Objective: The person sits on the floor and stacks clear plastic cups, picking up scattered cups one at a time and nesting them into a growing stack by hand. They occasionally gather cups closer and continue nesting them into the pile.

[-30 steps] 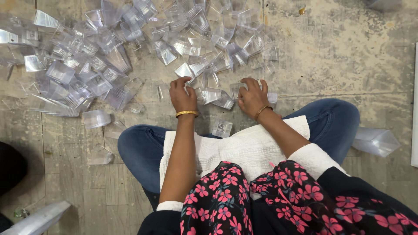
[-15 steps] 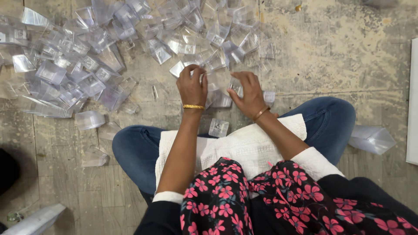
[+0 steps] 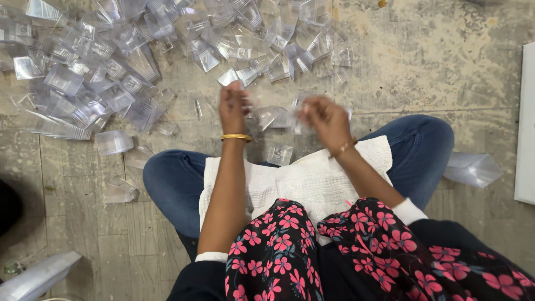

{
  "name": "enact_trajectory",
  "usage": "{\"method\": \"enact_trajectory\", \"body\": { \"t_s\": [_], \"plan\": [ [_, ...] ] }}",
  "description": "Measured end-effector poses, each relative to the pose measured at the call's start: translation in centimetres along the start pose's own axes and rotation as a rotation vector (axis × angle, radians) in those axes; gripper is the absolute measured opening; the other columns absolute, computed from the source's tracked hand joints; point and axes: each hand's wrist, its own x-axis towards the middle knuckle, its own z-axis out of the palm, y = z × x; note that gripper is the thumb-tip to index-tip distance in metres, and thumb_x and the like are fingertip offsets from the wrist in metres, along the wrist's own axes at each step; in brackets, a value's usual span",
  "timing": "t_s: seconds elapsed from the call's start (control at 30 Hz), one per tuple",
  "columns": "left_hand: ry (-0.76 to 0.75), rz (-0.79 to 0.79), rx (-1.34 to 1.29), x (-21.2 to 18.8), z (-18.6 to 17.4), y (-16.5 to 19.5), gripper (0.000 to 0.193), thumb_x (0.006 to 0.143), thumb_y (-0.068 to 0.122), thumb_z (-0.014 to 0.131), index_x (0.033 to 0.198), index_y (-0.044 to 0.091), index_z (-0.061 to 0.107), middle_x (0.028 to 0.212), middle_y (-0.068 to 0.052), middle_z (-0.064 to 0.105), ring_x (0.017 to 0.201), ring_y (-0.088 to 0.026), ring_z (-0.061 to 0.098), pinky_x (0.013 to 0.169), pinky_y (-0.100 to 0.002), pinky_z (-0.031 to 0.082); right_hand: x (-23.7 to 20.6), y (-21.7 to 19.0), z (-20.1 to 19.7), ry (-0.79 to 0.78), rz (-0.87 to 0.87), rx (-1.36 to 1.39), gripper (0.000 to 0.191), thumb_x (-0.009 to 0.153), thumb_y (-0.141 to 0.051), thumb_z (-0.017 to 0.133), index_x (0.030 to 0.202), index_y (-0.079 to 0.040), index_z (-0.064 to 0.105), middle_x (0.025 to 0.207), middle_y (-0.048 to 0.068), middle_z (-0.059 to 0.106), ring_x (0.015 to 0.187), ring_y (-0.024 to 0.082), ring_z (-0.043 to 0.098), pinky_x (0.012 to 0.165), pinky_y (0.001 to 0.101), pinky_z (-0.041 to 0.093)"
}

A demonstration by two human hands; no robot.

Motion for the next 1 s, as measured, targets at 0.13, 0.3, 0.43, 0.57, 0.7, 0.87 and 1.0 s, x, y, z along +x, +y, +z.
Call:
{"method": "enact_trajectory", "body": {
  "t_s": [0.13, 0.3, 0.43, 0.57, 0.7, 0.87, 1.0],
  "plan": [
    [0.178, -0.078, -0.051, 1.2, -1.5, -0.1, 0.035, 0.099, 0.042, 0.066, 0.119, 0.013, 0.065, 0.098, 0.000, 0.070, 0.069, -0.006, 0.054, 0.056, -0.022, 0.045, -3.7, 1.4, 0.8, -0.219, -0.223, -0.662, 0.030, 0.096, -0.016, 0.069, 0.124, -0.007, 0.071, 0.117, 0.013, 0.076, 0.102, 0.026, 0.074, 0.089, 0.0384, 0.058],
    [0.071, -0.143, -0.066, 0.5, -0.7, 0.2, 0.034, 0.099, 0.040, 0.067, 0.120, 0.014, 0.061, 0.106, -0.005, 0.074, 0.084, -0.008, 0.064, 0.065, -0.024, 0.053, 0.8, 2.4, 0.4, -0.006, -0.418, -1.164, 0.061, 0.085, -0.026, 0.074, 0.137, 0.000, 0.058, 0.132, 0.022, 0.063, 0.126, 0.038, 0.056, 0.107, 0.0553, 0.035],
    [-0.096, -0.162, -0.114, -0.5, 0.4, 0.8, 0.037, 0.097, 0.035, 0.070, 0.124, 0.012, 0.060, 0.109, -0.007, 0.069, 0.094, -0.017, 0.071, 0.074, -0.031, 0.059, 5.6, 1.5, -0.7, -0.087, -0.192, -1.253, 0.078, 0.072, -0.029, 0.083, 0.140, -0.004, 0.055, 0.134, 0.021, 0.059, 0.130, 0.038, 0.051, 0.112, 0.0729, 0.007],
    [-0.183, -0.196, 0.148, -1.8, 1.1, 1.8, 0.050, 0.092, 0.034, 0.070, 0.136, 0.015, 0.057, 0.117, -0.004, 0.066, 0.103, -0.018, 0.070, 0.075, -0.033, 0.058, 5.3, -0.1, -1.9, 0.005, -0.051, -0.775, 0.059, 0.079, -0.039, 0.080, 0.127, -0.007, 0.065, 0.120, 0.009, 0.071, 0.116, 0.026, 0.065, 0.105, 0.0491, 0.043],
    [-0.725, -0.069, 0.201, -3.1, 2.2, 2.4, 0.047, 0.107, 0.032, 0.067, 0.149, 0.012, 0.060, 0.149, -0.007, 0.059, 0.135, -0.018, 0.056, 0.109, -0.035, 0.047, 3.6, 0.6, -0.2, -0.245, 0.143, -0.310, 0.043, 0.085, -0.042, 0.077, 0.115, -0.012, 0.075, 0.109, 0.007, 0.078, 0.106, 0.022, 0.072, 0.093, 0.0364, 0.055],
    [-0.474, -0.388, 0.043, -3.5, 2.4, 3.6, 0.039, 0.101, 0.037, 0.061, 0.135, 0.018, 0.063, 0.132, -0.007, 0.067, 0.122, -0.022, 0.064, 0.093, -0.037, 0.056, 6.8, 3.2, -3.3, 0.260, -0.191, -0.955, 0.032, 0.084, -0.031, 0.084, 0.106, -0.008, 0.077, 0.104, 0.014, 0.075, 0.100, 0.030, 0.070, 0.087, 0.0393, 0.054],
    [-0.371, -0.406, 0.051, -3.4, 2.4, 4.3, 0.039, 0.101, 0.039, 0.059, 0.132, 0.017, 0.064, 0.131, -0.009, 0.065, 0.119, -0.022, 0.064, 0.094, -0.041, 0.060, 10.6, 4.7, -7.8, 0.359, -0.087, -0.883, 0.020, 0.083, -0.014, 0.080, 0.099, -0.007, 0.071, 0.100, 0.015, 0.072, 0.091, 0.028, 0.070, 0.082, 0.0410, 0.056]
  ]
}}
